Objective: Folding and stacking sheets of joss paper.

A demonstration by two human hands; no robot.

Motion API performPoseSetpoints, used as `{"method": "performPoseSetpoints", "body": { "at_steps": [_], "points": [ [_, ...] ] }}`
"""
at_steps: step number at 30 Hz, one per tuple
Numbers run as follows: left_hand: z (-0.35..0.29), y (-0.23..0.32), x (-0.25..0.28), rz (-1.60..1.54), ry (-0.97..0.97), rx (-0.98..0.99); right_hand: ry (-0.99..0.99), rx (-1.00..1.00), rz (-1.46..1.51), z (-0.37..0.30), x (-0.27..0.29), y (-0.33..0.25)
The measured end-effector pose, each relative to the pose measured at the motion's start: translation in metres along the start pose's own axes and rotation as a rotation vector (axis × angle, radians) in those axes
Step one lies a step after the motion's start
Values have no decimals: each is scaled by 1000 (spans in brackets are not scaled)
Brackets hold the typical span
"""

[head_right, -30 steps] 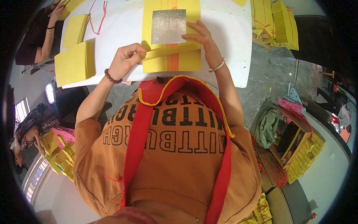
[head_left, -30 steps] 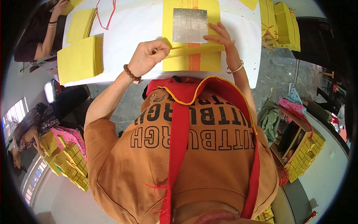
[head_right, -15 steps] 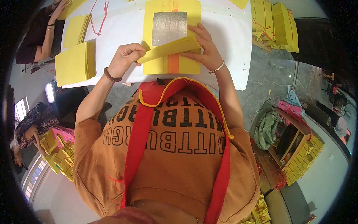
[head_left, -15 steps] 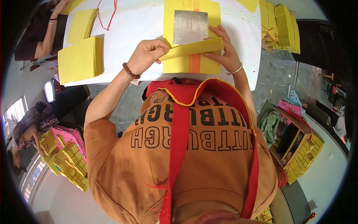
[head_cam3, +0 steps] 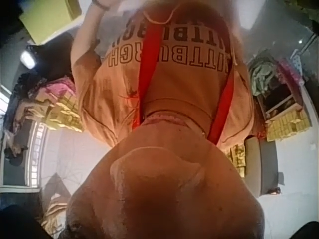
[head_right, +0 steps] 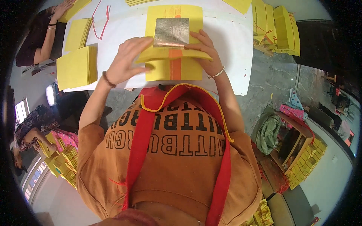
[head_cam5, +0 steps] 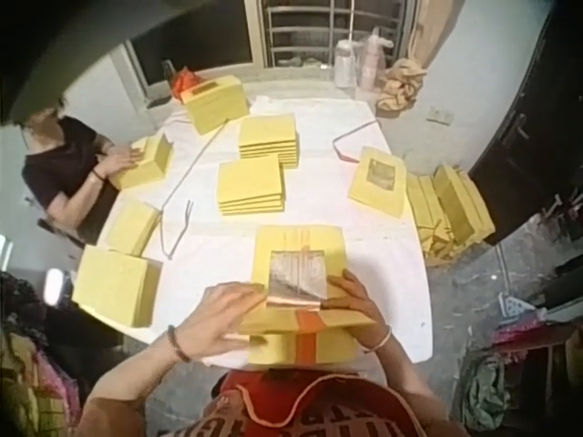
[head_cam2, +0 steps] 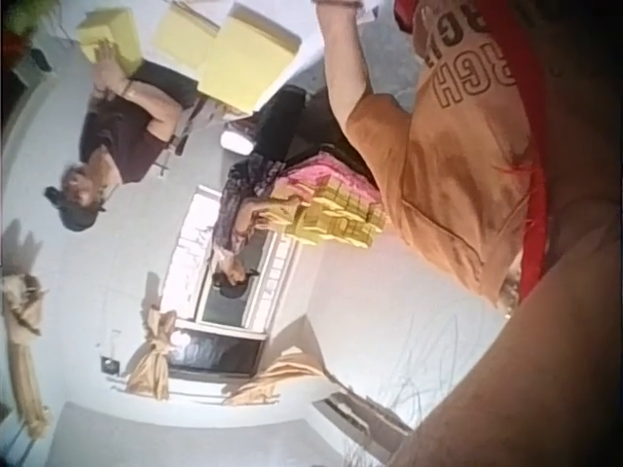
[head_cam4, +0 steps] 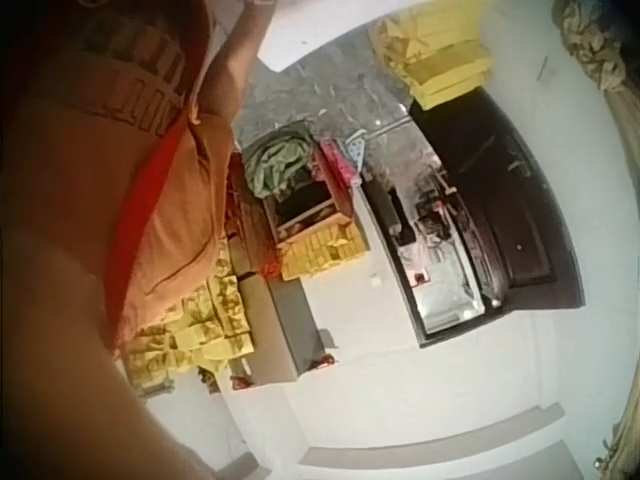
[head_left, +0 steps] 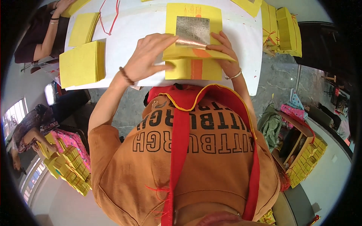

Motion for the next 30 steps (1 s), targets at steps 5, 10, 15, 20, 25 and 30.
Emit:
{"method": "performPoseSetpoints", "body": {
  "at_steps": [5,10,15,20,25,30],
  "points": [
    [2,-9,-20,370,175,-51,-2,25,-45,2,6,-10],
    [-12,24,-6,313,200,-203,-66,113,-369,-12,18,-60],
    [-27,30,-19,-166,138,-67,-186,92,-365,-17,14,-84],
    [-22,17,-26,-495,119,222,-218,-46,-290,-8,11,-73],
    [-25,-7,-51,-809,118,566,174,-511,300,-1,0,-56],
    [-26,-10,-59,-896,139,603,188,-392,184,-2,-3,-50]
  ]
}}
Point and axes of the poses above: each hand's wrist, its own z-axis towards the middle knuckle, its own x-axis out of the back of the hand, y = z × x, the point moved 4 cm from there along z, towards the middle knuckle, and after that the axes turned 10 degrees about -y, right-handed, at the moved point
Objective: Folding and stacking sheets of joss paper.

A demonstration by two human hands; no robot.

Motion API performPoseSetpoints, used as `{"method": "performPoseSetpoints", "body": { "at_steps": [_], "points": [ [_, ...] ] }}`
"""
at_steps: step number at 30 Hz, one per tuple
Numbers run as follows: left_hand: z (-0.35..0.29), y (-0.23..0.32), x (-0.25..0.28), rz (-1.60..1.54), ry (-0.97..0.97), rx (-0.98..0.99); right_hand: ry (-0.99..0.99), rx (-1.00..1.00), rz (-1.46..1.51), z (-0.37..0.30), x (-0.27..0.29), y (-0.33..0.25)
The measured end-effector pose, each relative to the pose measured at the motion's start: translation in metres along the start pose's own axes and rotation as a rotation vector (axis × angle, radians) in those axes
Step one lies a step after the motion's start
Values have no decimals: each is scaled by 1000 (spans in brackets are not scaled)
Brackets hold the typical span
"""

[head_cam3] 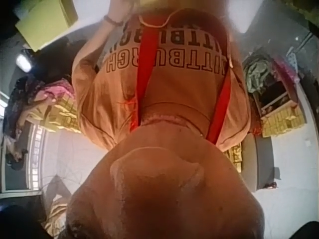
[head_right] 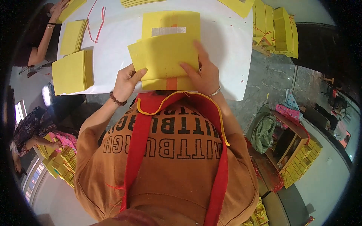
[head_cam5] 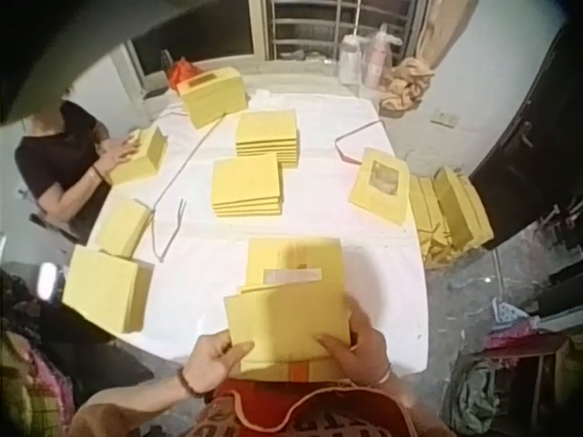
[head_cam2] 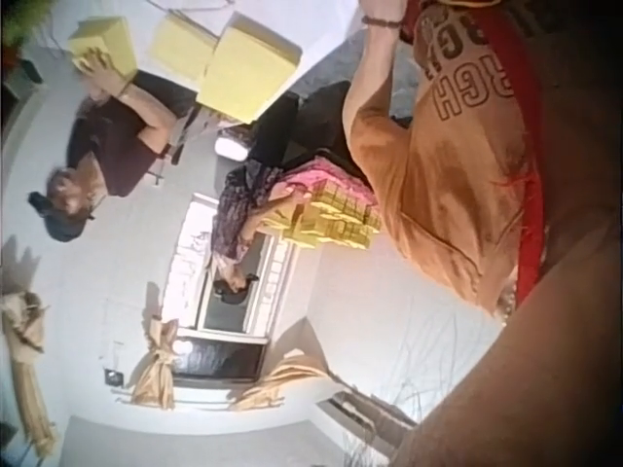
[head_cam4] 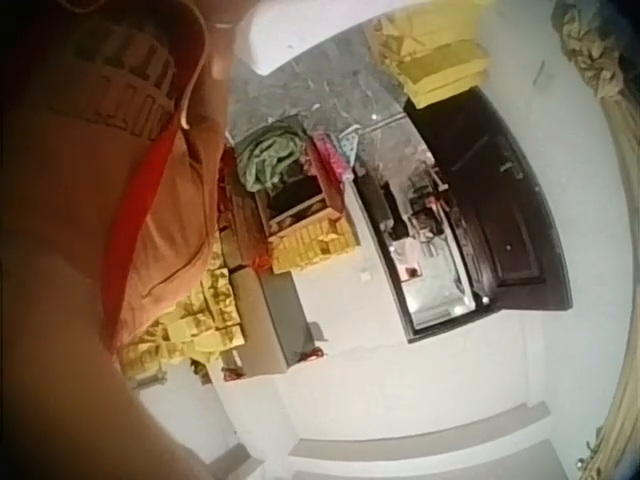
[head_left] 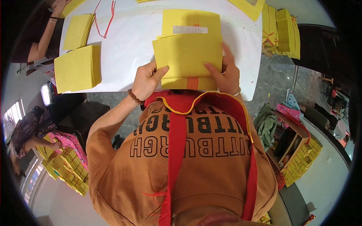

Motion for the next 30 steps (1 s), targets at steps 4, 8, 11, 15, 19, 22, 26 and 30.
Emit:
{"method": "performPoseSetpoints", "body": {
  "at_steps": [4,8,11,15,19,22,26,30],
  "points": [
    [6,-1,0,-111,1,29,-41,-89,-176,2,0,1],
    [9,11,0,-190,-22,100,1,-97,-190,8,-3,-1],
    [12,12,-1,-317,-15,120,43,-59,-171,10,-4,0],
    [14,10,1,-378,-51,141,78,-102,-147,11,-5,4],
    [16,5,4,-400,-41,179,87,-144,-147,11,-6,5],
    [16,11,3,-403,-15,163,106,-103,-201,12,-5,1],
    [12,8,6,-378,4,144,94,-137,-183,12,-5,2],
    [9,34,22,-18,198,-79,95,-138,-198,13,-4,2]
  ]
}}
Point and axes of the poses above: each hand's wrist, its own z-axis towards the middle knuckle, its own x-axis out of the back of the hand, y = z × x, the point moved 4 cm from there along z, towards the middle knuckle, and after that the axes turned 10 degrees about -y, right-handed, at the moved point
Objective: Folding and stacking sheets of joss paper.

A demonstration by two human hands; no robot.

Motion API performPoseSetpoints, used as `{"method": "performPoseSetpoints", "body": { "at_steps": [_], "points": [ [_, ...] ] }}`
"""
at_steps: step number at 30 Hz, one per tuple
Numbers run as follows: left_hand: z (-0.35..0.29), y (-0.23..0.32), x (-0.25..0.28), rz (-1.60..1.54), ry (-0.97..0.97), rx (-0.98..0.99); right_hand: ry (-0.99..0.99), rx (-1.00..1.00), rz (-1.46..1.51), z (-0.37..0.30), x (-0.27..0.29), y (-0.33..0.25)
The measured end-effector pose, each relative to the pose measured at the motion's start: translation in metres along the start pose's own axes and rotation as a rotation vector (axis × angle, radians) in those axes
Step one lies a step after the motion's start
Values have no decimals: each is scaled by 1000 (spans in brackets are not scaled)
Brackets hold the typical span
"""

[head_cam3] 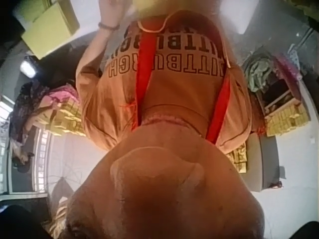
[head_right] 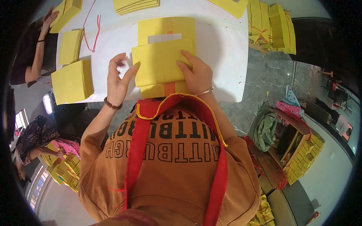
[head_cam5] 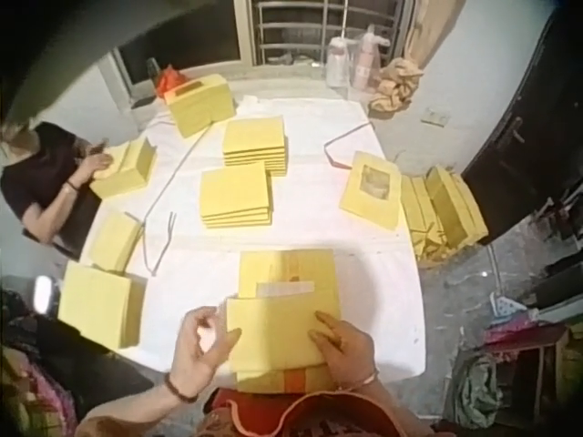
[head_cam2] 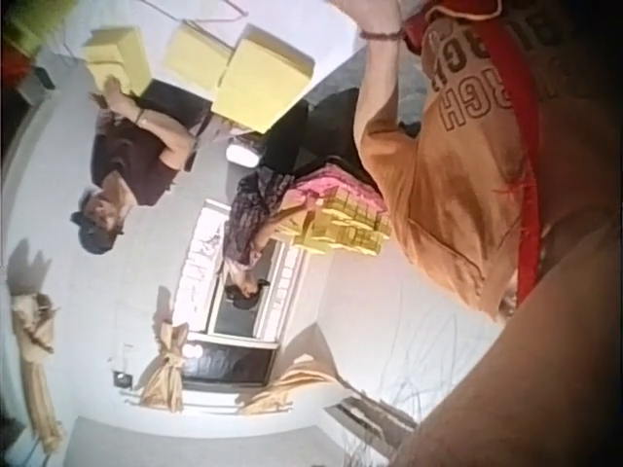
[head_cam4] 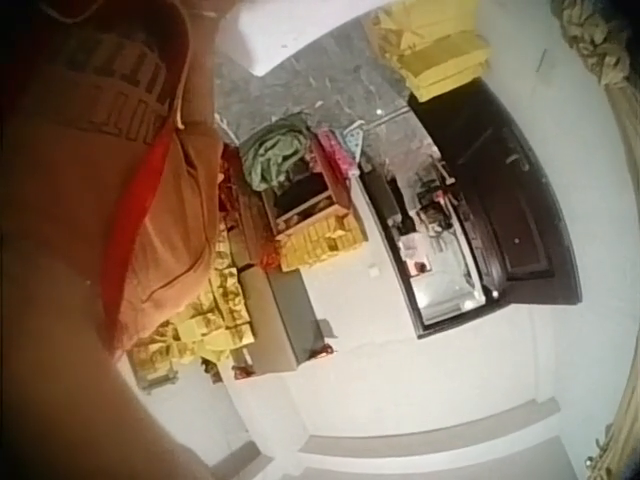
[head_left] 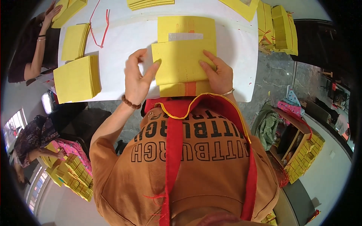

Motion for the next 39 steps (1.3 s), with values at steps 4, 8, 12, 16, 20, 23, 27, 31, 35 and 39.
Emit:
{"method": "performPoseSetpoints", "body": {
  "at_steps": [4,8,12,16,20,23,27,31,35,39],
  "points": [
    [2,50,-36,922,-133,-467,-9,-29,-6,0,0,-4],
    [15,29,-81,988,-214,-572,24,24,-20,0,-1,-2],
    [17,22,-83,1053,-234,-555,14,52,-75,1,-1,-1],
    [19,17,-85,1034,-239,-557,45,-7,-281,-8,5,-20],
    [19,12,-85,1074,-273,-551,201,459,-592,-9,-8,-39],
    [17,13,-85,1059,-279,-556,-186,821,-682,-13,-41,-42],
    [23,-4,-77,909,-249,-466,-226,579,-428,-7,-49,-23],
    [25,-18,-62,461,-236,-448,-201,488,-637,-3,-59,-19],
    [16,-10,-42,15,-106,-435,-231,507,-796,-3,-60,-26],
    [2,0,-49,845,-169,-515,-249,496,-849,-1,-63,-23]
  ]
}}
Point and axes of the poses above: each hand's wrist, its own z-axis towards the middle knuckle, its own x-axis out of the back of the hand, y = z × x, the point moved 4 cm from there along z, towards the middle knuckle, and after that the axes turned 10 degrees about -y, right-handed, at the moved point
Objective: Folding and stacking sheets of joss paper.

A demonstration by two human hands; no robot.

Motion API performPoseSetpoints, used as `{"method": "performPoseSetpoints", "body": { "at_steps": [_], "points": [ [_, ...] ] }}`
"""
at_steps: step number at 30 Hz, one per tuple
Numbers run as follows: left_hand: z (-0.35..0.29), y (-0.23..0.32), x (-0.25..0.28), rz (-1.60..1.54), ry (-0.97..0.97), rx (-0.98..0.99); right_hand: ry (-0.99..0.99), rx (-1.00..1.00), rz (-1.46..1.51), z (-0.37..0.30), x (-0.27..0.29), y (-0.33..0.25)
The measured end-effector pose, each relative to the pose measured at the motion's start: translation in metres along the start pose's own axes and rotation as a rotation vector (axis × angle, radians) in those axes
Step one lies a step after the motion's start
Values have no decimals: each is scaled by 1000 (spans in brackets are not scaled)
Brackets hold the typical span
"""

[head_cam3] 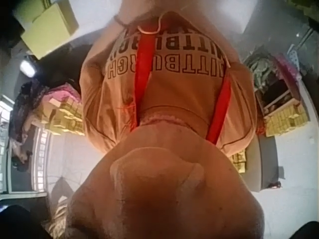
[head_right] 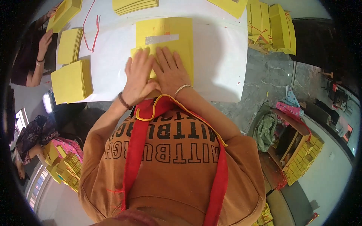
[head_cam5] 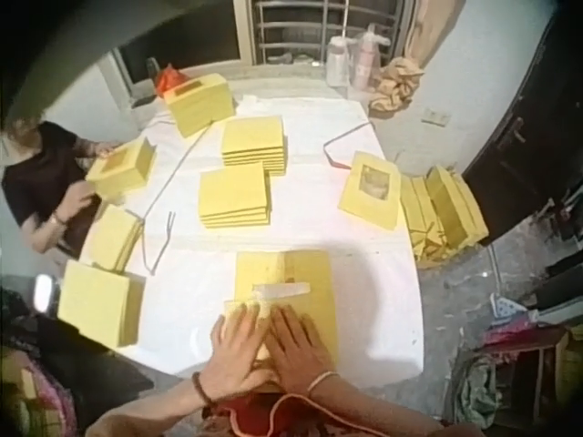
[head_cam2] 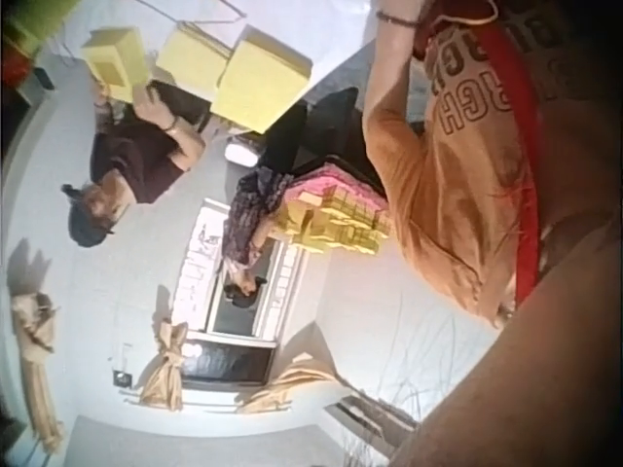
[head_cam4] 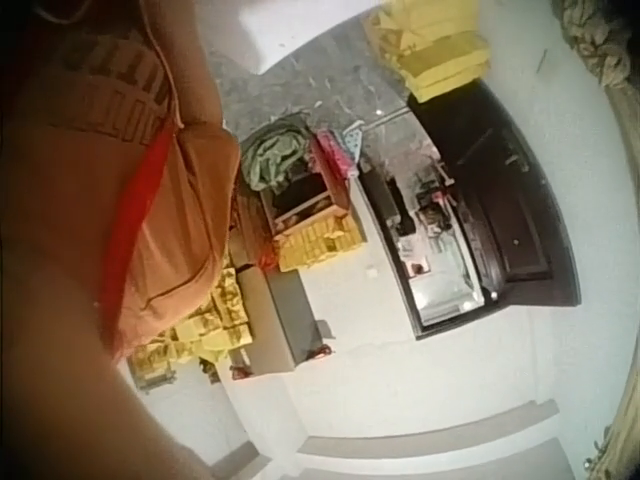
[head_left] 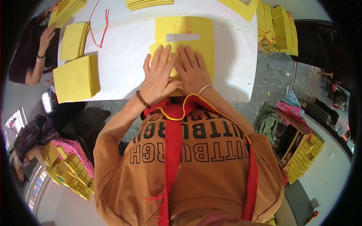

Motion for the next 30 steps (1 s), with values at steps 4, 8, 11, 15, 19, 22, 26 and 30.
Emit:
{"method": "performPoseSetpoints", "body": {
  "at_steps": [4,8,11,15,19,22,26,30],
  "points": [
    [-5,-2,-9,119,-150,-7,-49,13,-27,1,-3,3],
    [-7,-2,-10,32,-101,5,-98,58,42,-7,10,27],
    [-4,3,-9,139,-179,30,37,0,98,-16,16,42],
    [-3,10,-5,357,-175,40,58,-10,61,-14,16,41],
    [0,22,4,513,-133,-35,42,-16,56,-14,10,44],
    [2,34,-4,643,-47,-252,-27,-32,154,-12,8,49],
    [15,37,-10,673,-20,-135,22,124,624,-11,11,78],
    [22,35,31,436,-35,-116,282,-34,1434,-20,21,121]
  ]
}}
Point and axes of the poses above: each hand's wrist, its own z-axis towards the middle knuckle, its own x-axis out of the back of the hand, y = z × x, the point moved 4 cm from there along z, towards the middle knuckle, and after that the axes turned 10 degrees about -y, right-handed, at the moved point
